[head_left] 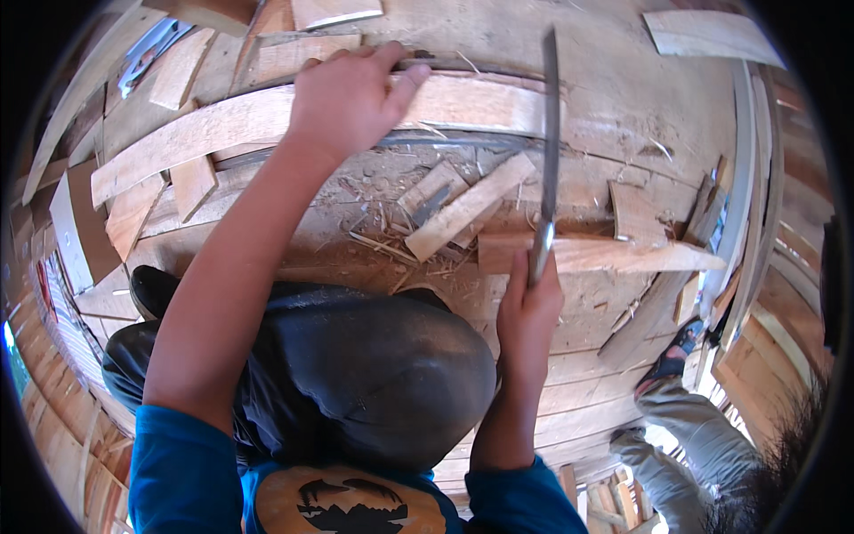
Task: The person shapes a piece of wood using a drawknife and handles various wood fragments while sitting on a workshop floor.
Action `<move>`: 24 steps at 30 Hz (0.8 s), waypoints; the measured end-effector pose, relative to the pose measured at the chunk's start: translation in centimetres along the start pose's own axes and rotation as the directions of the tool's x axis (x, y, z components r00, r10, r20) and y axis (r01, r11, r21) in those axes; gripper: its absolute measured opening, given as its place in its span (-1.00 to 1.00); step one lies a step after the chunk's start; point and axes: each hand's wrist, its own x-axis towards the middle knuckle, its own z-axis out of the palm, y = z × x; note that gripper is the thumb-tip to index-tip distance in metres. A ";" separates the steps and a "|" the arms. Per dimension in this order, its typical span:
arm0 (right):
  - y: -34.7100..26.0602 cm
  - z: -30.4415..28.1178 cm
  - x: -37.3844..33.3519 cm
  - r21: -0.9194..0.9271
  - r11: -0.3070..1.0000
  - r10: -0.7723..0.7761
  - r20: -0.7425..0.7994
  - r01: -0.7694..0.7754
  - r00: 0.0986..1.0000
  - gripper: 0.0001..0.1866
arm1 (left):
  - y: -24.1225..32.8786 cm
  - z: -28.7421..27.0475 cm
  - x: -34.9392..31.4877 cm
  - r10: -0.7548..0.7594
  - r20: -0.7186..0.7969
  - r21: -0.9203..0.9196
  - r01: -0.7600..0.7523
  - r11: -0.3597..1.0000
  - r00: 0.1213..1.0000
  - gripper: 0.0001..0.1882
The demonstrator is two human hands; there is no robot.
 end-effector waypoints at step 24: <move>0.1 0.0 0.5 -0.027 0.997 0.067 0.041 -0.066 0.997 -0.77 | -0.1 0.4 -0.3 0.016 -0.055 0.064 -0.013 0.998 0.998 -0.41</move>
